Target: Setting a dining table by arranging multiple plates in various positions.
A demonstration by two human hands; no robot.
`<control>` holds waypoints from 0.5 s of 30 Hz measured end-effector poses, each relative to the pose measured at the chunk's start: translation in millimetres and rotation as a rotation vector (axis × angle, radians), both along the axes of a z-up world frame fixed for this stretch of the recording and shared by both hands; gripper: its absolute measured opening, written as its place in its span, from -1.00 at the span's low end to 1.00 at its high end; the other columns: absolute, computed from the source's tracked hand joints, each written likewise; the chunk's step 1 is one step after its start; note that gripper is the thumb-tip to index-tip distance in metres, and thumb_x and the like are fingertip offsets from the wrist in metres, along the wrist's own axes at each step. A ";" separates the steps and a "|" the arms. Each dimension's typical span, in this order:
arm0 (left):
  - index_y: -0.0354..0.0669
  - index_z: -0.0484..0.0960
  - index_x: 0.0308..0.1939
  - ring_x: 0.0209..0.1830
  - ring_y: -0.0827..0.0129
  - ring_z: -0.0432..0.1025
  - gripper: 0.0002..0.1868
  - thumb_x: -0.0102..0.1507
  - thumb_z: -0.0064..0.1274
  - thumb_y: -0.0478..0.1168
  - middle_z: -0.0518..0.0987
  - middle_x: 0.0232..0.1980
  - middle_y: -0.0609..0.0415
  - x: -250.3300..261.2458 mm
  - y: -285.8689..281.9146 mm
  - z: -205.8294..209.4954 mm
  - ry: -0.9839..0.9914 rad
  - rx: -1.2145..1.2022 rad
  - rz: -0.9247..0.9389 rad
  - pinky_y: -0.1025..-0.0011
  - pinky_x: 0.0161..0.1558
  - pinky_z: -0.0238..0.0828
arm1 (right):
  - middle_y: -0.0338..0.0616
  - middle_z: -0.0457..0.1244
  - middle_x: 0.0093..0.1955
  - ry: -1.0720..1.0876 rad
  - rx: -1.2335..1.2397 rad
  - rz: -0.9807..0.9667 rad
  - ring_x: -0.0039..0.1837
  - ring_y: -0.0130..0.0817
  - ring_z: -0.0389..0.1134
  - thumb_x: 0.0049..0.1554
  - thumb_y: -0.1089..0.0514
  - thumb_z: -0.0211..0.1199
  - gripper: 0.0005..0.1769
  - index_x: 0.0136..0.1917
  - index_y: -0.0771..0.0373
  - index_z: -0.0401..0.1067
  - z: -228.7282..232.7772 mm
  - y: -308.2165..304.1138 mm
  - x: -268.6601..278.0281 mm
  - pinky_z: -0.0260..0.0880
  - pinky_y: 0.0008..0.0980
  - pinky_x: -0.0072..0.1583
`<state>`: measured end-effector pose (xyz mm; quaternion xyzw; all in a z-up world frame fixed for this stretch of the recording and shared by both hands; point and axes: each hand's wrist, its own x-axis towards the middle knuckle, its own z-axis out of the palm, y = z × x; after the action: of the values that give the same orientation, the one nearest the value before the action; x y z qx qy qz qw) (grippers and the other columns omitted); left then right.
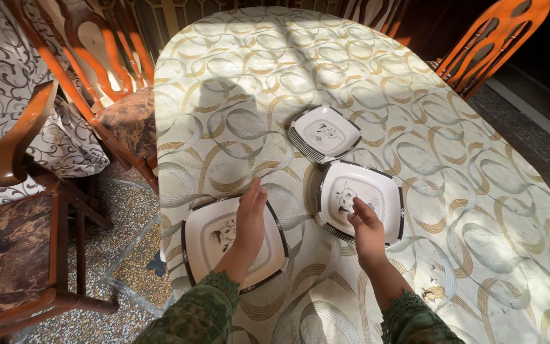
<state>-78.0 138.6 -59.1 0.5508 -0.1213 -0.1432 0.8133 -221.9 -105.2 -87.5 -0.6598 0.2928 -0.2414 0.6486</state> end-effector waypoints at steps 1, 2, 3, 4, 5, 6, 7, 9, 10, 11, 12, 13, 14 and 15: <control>-0.30 0.08 0.55 0.61 0.29 0.06 -0.28 0.41 -0.16 0.01 0.14 0.63 -0.08 -3.0 -15.0 -0.6 0.000 0.000 -0.019 0.40 0.50 -0.05 | -0.05 0.21 0.50 0.000 0.000 -0.019 0.54 -0.31 0.16 0.15 0.30 0.13 -0.37 0.50 0.24 0.28 -0.7 -10.0 -6.9 0.14 -0.31 0.45; -0.30 0.12 0.54 0.60 0.28 0.09 -0.29 0.40 -0.14 0.01 0.17 0.61 -0.09 -7.0 -29.3 -1.9 0.028 0.019 -0.052 0.40 0.49 -0.02 | -0.08 0.19 0.51 0.007 0.009 -0.040 0.55 -0.32 0.14 0.14 0.29 0.13 -0.35 0.51 0.24 0.26 -2.1 -19.7 -14.1 0.12 -0.33 0.46; -0.30 0.16 0.53 0.58 0.27 0.13 -0.30 0.40 -0.13 0.01 0.21 0.60 -0.10 -11.1 -43.6 -3.4 0.056 0.039 -0.085 0.40 0.49 0.00 | -0.10 0.17 0.53 0.014 0.018 -0.062 0.56 -0.32 0.12 0.12 0.29 0.13 -0.33 0.52 0.23 0.25 -3.6 -29.3 -21.4 0.10 -0.35 0.46; -0.30 0.16 0.53 0.58 0.27 0.13 -0.30 0.40 -0.13 0.01 0.21 0.60 -0.10 -14.2 -57.4 -13.1 0.058 0.040 -0.100 0.40 0.49 0.00 | -0.10 0.17 0.53 0.015 0.019 -0.077 0.56 -0.32 0.12 0.12 0.29 0.13 -0.33 0.52 0.23 0.25 -5.7 -36.8 -28.0 0.10 -0.35 0.46; -0.30 0.16 0.53 0.58 0.28 0.12 -0.30 0.38 -0.10 -0.04 0.21 0.60 -0.09 -17.4 -71.3 -23.0 0.075 0.031 -0.145 0.40 0.48 0.01 | -0.08 0.16 0.53 0.045 0.029 -0.134 0.55 -0.27 0.13 0.11 0.28 0.15 -0.31 0.53 0.22 0.24 -8.1 -44.3 -34.5 0.11 -0.33 0.45; -0.29 0.15 0.53 0.58 0.30 0.12 -0.31 0.37 -0.07 -0.09 0.21 0.60 -0.08 -21.3 -84.6 -33.7 0.092 0.022 -0.188 0.40 0.48 0.02 | -0.06 0.14 0.54 0.074 0.041 -0.189 0.53 -0.23 0.14 0.10 0.26 0.16 -0.28 0.54 0.20 0.24 -11.3 -51.5 -41.2 0.12 -0.30 0.44; -0.29 0.15 0.53 0.58 0.30 0.12 -0.31 0.37 -0.07 -0.09 0.21 0.60 -0.08 -21.0 -98.9 -50.0 0.094 0.023 -0.202 0.40 0.48 0.02 | -0.06 0.14 0.54 0.076 0.042 -0.203 0.53 -0.23 0.14 0.10 0.26 0.16 -0.28 0.54 0.20 0.24 -10.6 -55.5 -46.2 0.12 -0.30 0.44; -0.30 0.19 0.50 0.56 0.29 0.15 -0.31 0.30 0.00 -0.23 0.25 0.56 -0.12 -19.8 -127.3 -82.0 0.040 0.054 -0.231 0.39 0.44 0.09 | 0.47 0.12 0.41 0.219 0.016 -0.293 0.44 0.37 0.18 0.08 0.28 0.22 -0.20 0.60 0.21 0.27 -8.6 -63.4 -54.4 0.30 0.02 0.38; -0.30 0.19 0.50 0.56 0.29 0.15 -0.31 0.30 0.00 -0.23 0.25 0.56 -0.12 -25.0 -132.0 -69.3 0.042 0.057 -0.242 0.39 0.44 0.09 | 0.47 0.12 0.41 0.221 0.018 -0.304 0.44 0.37 0.18 0.08 0.28 0.22 -0.20 0.60 0.21 0.27 -11.3 -70.9 -57.9 0.30 0.02 0.38; -0.28 0.25 0.48 0.52 0.26 0.22 -0.33 0.28 0.01 -0.24 0.32 0.51 -0.15 -30.0 -136.6 -56.7 -0.003 0.201 -0.227 0.40 0.40 0.15 | 0.30 0.15 0.44 0.191 0.003 -0.295 0.48 0.08 0.14 0.05 0.28 0.23 -0.21 0.56 0.22 0.25 -14.2 -78.3 -61.4 0.25 -0.11 0.38; -0.26 0.32 0.45 0.48 0.24 0.30 -0.35 0.26 0.01 -0.25 0.39 0.47 -0.17 -34.3 -139.2 -44.4 -0.049 0.349 -0.212 0.41 0.37 0.22 | 0.12 0.19 0.47 0.163 -0.010 -0.285 0.53 -0.21 0.10 0.02 0.28 0.24 -0.21 0.53 0.22 0.23 -17.9 -83.8 -64.1 0.19 -0.23 0.38; -0.26 0.32 0.45 0.48 0.24 0.30 -0.35 0.26 0.01 -0.25 0.39 0.47 -0.17 -37.1 -140.4 -21.1 -0.048 0.353 -0.223 0.41 0.37 0.22 | 0.12 0.19 0.47 0.166 -0.005 -0.295 0.53 -0.21 0.10 0.02 0.28 0.24 -0.21 0.53 0.22 0.23 -12.1 -86.1 -62.9 0.19 -0.23 0.38; -0.21 0.33 0.47 0.41 0.14 0.37 -0.34 0.26 -0.02 -0.24 0.46 0.42 -0.22 -41.5 -140.6 1.5 -0.016 0.504 -0.228 0.35 0.33 0.27 | 0.11 0.16 0.47 0.191 -0.016 -0.303 0.49 -0.16 0.15 0.01 0.28 0.24 -0.22 0.51 0.22 0.23 -7.1 -87.6 -63.3 0.23 -0.24 0.35; -0.15 0.35 0.50 0.33 0.04 0.45 -0.33 0.27 -0.04 -0.22 0.53 0.37 -0.27 -45.4 -141.1 23.9 0.016 0.656 -0.232 0.30 0.29 0.32 | 0.09 0.13 0.47 0.216 -0.026 -0.310 0.45 -0.12 0.19 0.01 0.29 0.23 -0.23 0.50 0.22 0.24 -2.2 -89.2 -63.3 0.27 -0.24 0.32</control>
<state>-123.4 -2.5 -35.2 0.7642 -0.1242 -0.2704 0.5722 -285.2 -194.4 -89.8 -0.6373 0.4559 -0.2701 0.5596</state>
